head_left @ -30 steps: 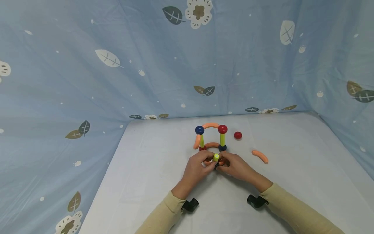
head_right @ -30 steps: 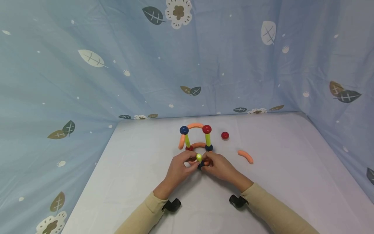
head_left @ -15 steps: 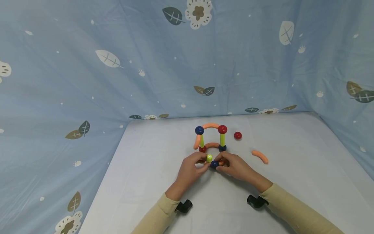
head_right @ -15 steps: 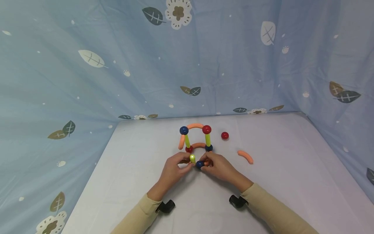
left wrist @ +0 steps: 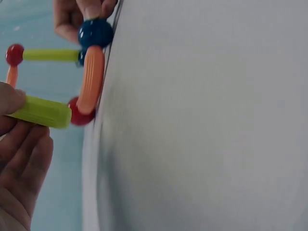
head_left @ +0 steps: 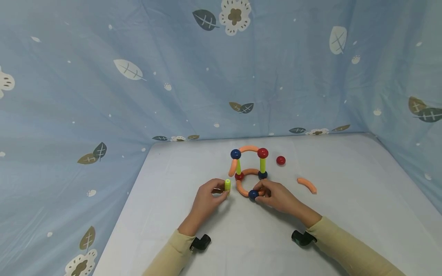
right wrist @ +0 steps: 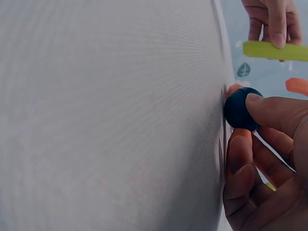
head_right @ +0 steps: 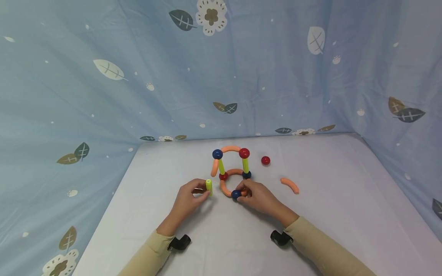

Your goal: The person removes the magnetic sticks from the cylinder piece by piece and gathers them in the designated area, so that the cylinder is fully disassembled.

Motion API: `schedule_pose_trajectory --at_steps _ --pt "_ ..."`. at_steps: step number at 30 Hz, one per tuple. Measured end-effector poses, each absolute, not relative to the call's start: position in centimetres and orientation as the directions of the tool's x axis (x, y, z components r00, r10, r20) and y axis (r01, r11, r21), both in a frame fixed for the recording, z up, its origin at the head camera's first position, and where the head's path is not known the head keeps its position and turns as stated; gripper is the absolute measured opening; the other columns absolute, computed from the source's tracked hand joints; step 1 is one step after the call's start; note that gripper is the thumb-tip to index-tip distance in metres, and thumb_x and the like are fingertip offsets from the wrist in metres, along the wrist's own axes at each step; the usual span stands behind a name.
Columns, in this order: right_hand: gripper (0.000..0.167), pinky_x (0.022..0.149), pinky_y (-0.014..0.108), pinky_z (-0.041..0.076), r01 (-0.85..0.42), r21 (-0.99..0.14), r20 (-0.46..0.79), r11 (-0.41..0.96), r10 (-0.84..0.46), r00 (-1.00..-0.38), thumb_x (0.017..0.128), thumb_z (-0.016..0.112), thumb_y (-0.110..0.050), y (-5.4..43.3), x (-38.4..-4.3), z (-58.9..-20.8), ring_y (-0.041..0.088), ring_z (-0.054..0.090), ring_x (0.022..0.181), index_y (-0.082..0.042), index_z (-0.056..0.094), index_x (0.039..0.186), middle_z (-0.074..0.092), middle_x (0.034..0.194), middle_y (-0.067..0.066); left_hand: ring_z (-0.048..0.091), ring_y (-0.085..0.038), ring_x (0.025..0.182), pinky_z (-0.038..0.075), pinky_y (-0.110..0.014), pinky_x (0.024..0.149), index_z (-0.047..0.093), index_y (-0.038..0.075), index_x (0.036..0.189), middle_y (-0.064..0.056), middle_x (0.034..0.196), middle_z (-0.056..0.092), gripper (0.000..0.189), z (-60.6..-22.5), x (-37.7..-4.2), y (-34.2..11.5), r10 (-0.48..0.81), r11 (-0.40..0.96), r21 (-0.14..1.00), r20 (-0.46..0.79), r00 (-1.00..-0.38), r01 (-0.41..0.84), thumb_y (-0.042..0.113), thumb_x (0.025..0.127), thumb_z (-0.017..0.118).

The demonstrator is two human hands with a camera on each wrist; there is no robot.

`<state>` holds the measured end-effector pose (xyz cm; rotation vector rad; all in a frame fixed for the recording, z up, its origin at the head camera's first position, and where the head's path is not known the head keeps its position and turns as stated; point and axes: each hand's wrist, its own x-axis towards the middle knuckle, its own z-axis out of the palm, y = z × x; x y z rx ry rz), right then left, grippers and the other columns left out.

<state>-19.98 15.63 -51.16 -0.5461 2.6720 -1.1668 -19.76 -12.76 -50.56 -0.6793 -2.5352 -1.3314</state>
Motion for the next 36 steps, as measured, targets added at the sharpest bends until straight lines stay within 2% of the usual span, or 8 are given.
schedule_pose_trajectory --at_steps 5,15,19,25,30,36 --pt "0.03 0.068 0.024 0.05 -0.264 -0.74 -0.008 0.618 -0.4 -0.917 0.088 0.082 -0.021 15.7 -20.0 -51.2 0.013 0.055 0.081 -0.019 0.067 0.114 0.063 0.093 -0.009 0.069 -0.016 0.097 0.06 -0.035 0.083 0.071 0.014 0.106 0.002 0.105 0.07 0.022 -50.7 -20.2 -14.3 0.237 0.534 0.724 0.366 -0.9 0.436 0.007 0.088 0.079" --pt "0.03 0.068 0.024 0.05 -0.28 -0.743 0.005 0.607 -0.414 -0.91 0.089 0.081 -0.023 15.8 -20.0 -51.3 0.013 0.055 0.082 -0.018 0.067 0.115 0.063 0.095 -0.008 0.069 -0.014 0.094 0.059 -0.029 0.08 0.069 0.012 0.113 0.001 0.104 0.069 0.022 -51.1 -21.3 -16.7 0.092 0.617 0.741 0.266 -0.959 0.265 0.011 0.092 0.076" --pt "0.03 0.068 0.024 0.05 -0.274 -0.744 0.003 0.61 -0.406 -0.914 0.088 0.082 -0.022 15.7 -20.0 -51.3 0.013 0.055 0.081 -0.019 0.067 0.114 0.064 0.095 -0.009 0.069 -0.017 0.092 0.06 -0.03 0.078 0.069 0.01 0.121 -0.004 0.104 0.068 0.031 -51.2 -21.7 -17.5 0.04 0.635 0.742 0.246 -0.968 0.215 0.009 0.091 0.076" --pt "0.03 0.067 0.024 0.05 -0.27 -0.744 0.005 0.611 -0.399 -0.917 0.088 0.082 -0.022 15.7 -20.0 -51.3 0.013 0.054 0.081 -0.019 0.067 0.114 0.063 0.094 -0.009 0.07 -0.02 0.093 0.06 -0.027 0.071 0.066 0.015 0.136 -0.007 0.107 0.07 0.045 -51.4 -22.2 -18.7 -0.009 0.645 0.748 0.214 -0.977 0.158 0.008 0.092 0.075" --pt "0.03 0.068 0.024 0.05 -0.272 -0.746 0.009 0.608 -0.399 -0.917 0.088 0.082 -0.021 15.7 -20.0 -51.3 0.013 0.055 0.081 -0.019 0.067 0.114 0.063 0.094 -0.009 0.071 -0.022 0.094 0.059 -0.027 0.068 0.065 0.018 0.138 -0.009 0.11 0.071 0.047 -51.3 -22.2 -19.4 -0.032 0.666 0.734 0.208 -0.978 0.134 0.007 0.093 0.073" --pt "0.03 0.068 0.024 0.05 -0.277 -0.744 0.012 0.608 -0.402 -0.915 0.088 0.082 -0.022 15.8 -19.9 -51.3 0.013 0.055 0.081 -0.019 0.067 0.114 0.063 0.094 -0.009 0.069 -0.021 0.093 0.057 -0.026 0.065 0.067 0.016 0.136 -0.009 0.111 0.071 0.045 -51.1 -22.4 -19.9 -0.052 0.689 0.717 0.194 -0.98 0.105 0.005 0.093 0.07"
